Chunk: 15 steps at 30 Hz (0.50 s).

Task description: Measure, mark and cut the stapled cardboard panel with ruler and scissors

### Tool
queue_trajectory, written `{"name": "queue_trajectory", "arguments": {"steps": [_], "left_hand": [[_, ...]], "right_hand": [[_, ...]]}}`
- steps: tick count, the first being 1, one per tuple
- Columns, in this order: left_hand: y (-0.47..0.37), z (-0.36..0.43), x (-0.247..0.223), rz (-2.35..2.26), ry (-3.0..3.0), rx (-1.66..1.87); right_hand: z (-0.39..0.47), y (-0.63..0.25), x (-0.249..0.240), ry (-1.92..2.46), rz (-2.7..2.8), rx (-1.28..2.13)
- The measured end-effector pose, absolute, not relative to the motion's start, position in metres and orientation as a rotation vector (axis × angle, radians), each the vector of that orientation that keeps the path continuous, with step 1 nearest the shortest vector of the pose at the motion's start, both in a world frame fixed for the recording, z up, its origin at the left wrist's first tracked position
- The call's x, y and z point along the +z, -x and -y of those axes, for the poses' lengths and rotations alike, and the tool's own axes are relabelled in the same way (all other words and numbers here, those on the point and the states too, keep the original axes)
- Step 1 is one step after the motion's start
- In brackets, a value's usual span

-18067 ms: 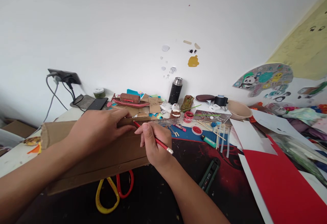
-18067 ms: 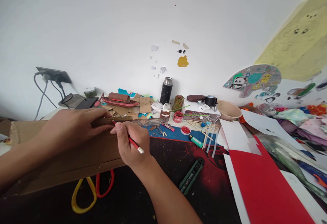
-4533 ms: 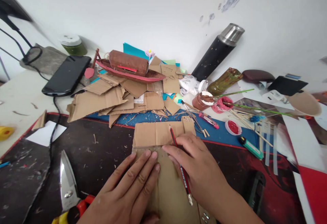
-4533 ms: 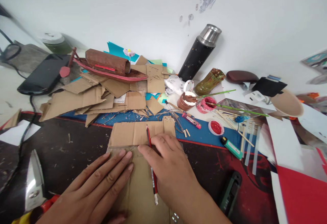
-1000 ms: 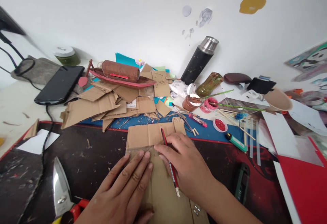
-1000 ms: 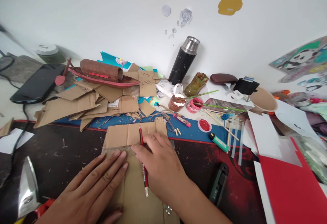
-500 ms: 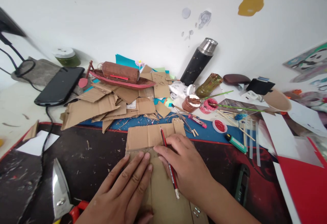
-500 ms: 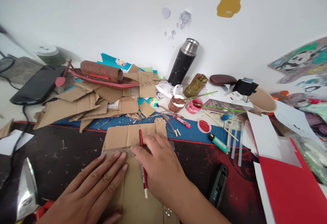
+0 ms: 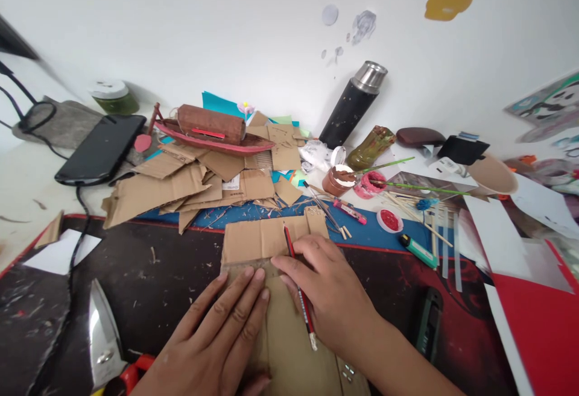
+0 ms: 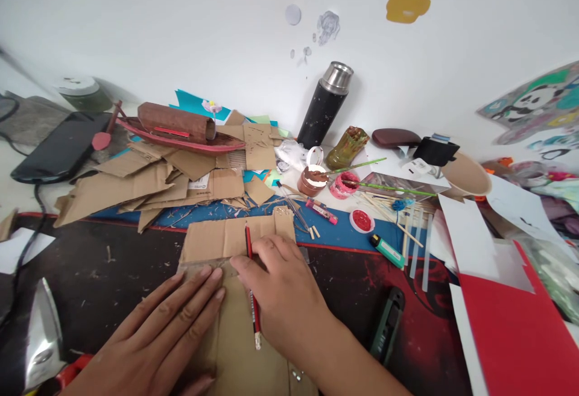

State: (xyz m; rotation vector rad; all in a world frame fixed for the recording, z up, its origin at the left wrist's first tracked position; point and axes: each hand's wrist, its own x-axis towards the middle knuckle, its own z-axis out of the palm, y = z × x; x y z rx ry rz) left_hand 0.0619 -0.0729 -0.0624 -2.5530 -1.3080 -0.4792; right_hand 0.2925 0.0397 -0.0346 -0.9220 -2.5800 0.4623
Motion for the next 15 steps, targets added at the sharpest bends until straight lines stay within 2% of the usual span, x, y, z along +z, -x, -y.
{"name": "queue_trajectory", "arguments": {"steps": [15], "left_hand": [[-0.0642, 0.0713, -0.0636, 1.294, 2.536, -0.482]], "right_hand": [[-0.0418, -0.2929, -0.0342, 0.911, 2.564, 0.457]]}}
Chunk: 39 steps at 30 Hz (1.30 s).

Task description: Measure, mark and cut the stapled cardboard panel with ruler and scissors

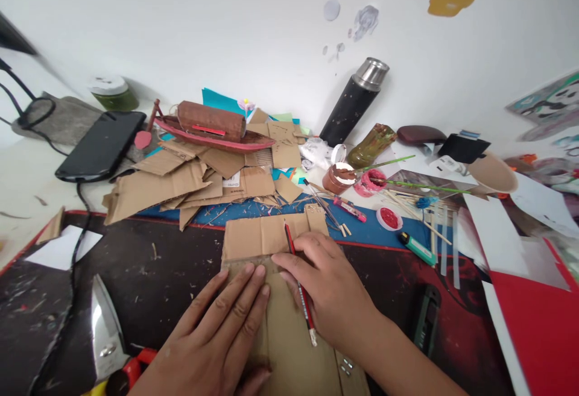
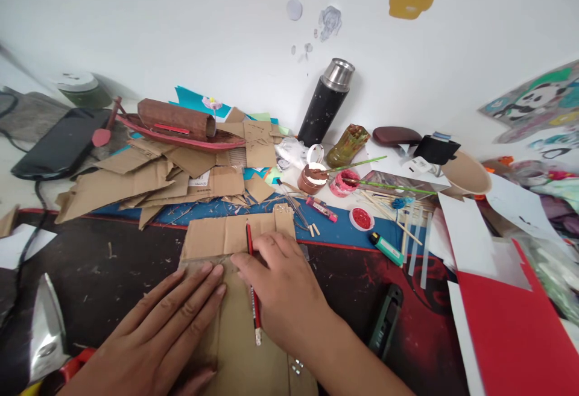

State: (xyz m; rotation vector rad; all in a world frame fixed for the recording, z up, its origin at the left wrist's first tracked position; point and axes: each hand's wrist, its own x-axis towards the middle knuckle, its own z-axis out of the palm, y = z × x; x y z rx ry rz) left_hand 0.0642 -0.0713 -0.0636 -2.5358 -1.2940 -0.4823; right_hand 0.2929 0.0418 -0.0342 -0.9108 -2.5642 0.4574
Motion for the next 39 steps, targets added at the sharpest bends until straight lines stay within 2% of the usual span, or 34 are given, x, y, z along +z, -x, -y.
{"name": "queue_trajectory", "arguments": {"steps": [6, 12, 17, 27, 39], "left_hand": [[-0.067, 0.071, -0.06, 1.366, 2.556, -0.492], [-0.066, 0.072, -0.058, 1.364, 2.56, -0.521], [-0.071, 0.074, -0.064, 1.467, 2.577, -0.651], [-0.077, 0.074, -0.066, 1.561, 2.579, -0.764], [-0.079, 0.075, -0.064, 1.588, 2.596, -0.76]], "right_hand": [[-0.044, -0.294, -0.025, 0.826, 2.338, 0.601], [-0.039, -0.279, -0.01, 0.854, 1.904, 1.18], [-0.04, -0.265, -0.017, 0.886, 1.674, 1.374], [-0.042, -0.251, -0.028, 1.031, 1.685, 1.335], [-0.041, -0.251, -0.028, 1.005, 1.854, 1.245]]}}
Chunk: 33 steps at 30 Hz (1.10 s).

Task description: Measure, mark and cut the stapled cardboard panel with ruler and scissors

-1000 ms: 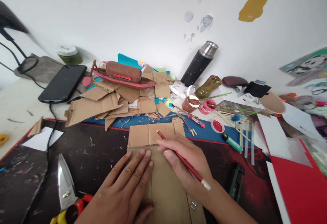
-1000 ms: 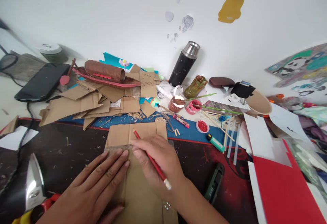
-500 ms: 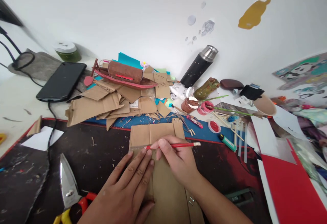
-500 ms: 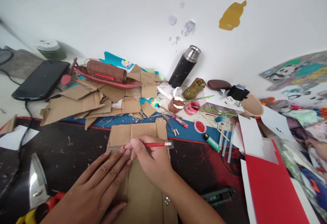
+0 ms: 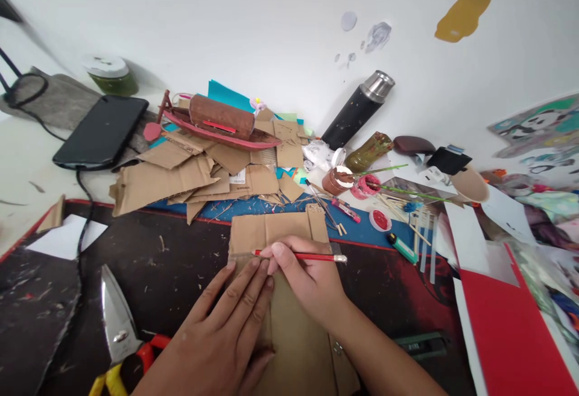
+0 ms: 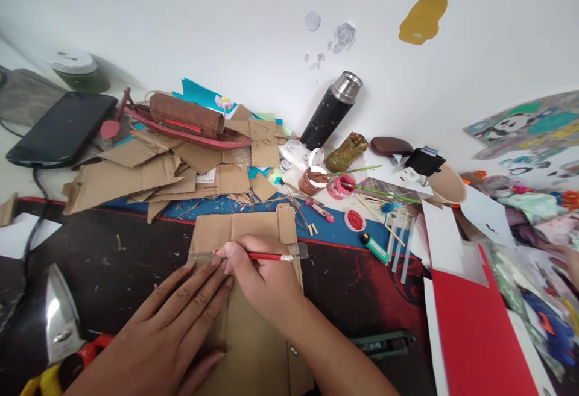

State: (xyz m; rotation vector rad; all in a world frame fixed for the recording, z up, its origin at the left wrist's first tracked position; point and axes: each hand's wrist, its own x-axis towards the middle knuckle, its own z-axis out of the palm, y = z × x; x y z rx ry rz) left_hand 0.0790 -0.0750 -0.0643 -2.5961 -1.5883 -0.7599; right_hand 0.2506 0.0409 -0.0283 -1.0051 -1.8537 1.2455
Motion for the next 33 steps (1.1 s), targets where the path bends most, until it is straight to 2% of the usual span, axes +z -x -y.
{"name": "queue_trajectory", "arguments": {"steps": [33], "left_hand": [[-0.0781, 0.0787, -0.0626, 1.604, 2.594, -0.753]], "right_hand": [[-0.0404, -0.2474, -0.022, 1.089, 1.949, 1.19]]}}
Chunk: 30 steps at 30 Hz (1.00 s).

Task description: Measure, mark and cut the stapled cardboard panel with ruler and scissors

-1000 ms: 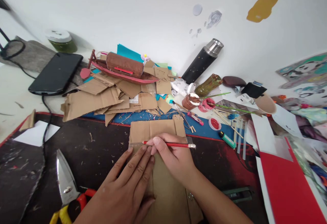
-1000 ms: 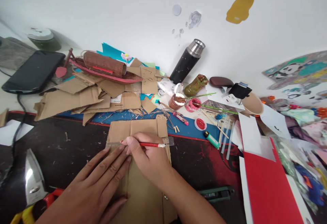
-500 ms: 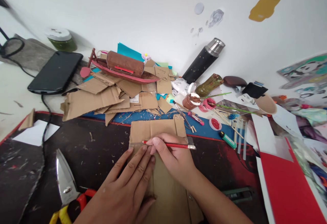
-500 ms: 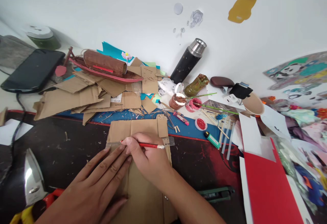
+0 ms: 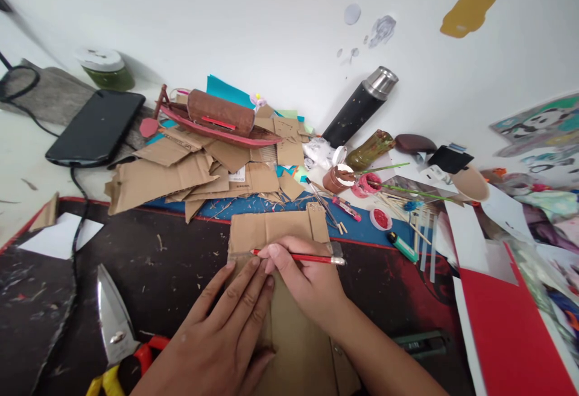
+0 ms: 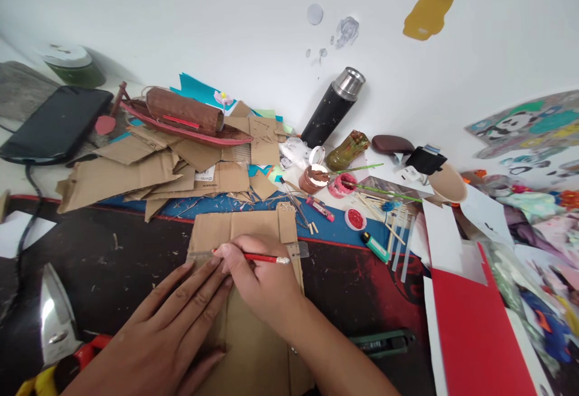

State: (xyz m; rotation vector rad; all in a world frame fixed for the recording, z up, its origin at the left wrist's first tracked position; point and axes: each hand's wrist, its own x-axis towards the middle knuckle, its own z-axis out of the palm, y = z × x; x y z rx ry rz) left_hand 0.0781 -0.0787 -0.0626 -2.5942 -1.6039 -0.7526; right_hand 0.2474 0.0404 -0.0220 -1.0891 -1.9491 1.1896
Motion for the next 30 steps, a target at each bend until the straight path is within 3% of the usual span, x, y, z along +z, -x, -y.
{"name": "queue_trajectory", "arguments": {"steps": [30], "left_hand": [[-0.0762, 0.0779, -0.0641, 1.605, 2.6, -0.754]], "right_hand": [[-0.0414, -0.2473, -0.0222, 1.057, 1.912, 1.274]]}}
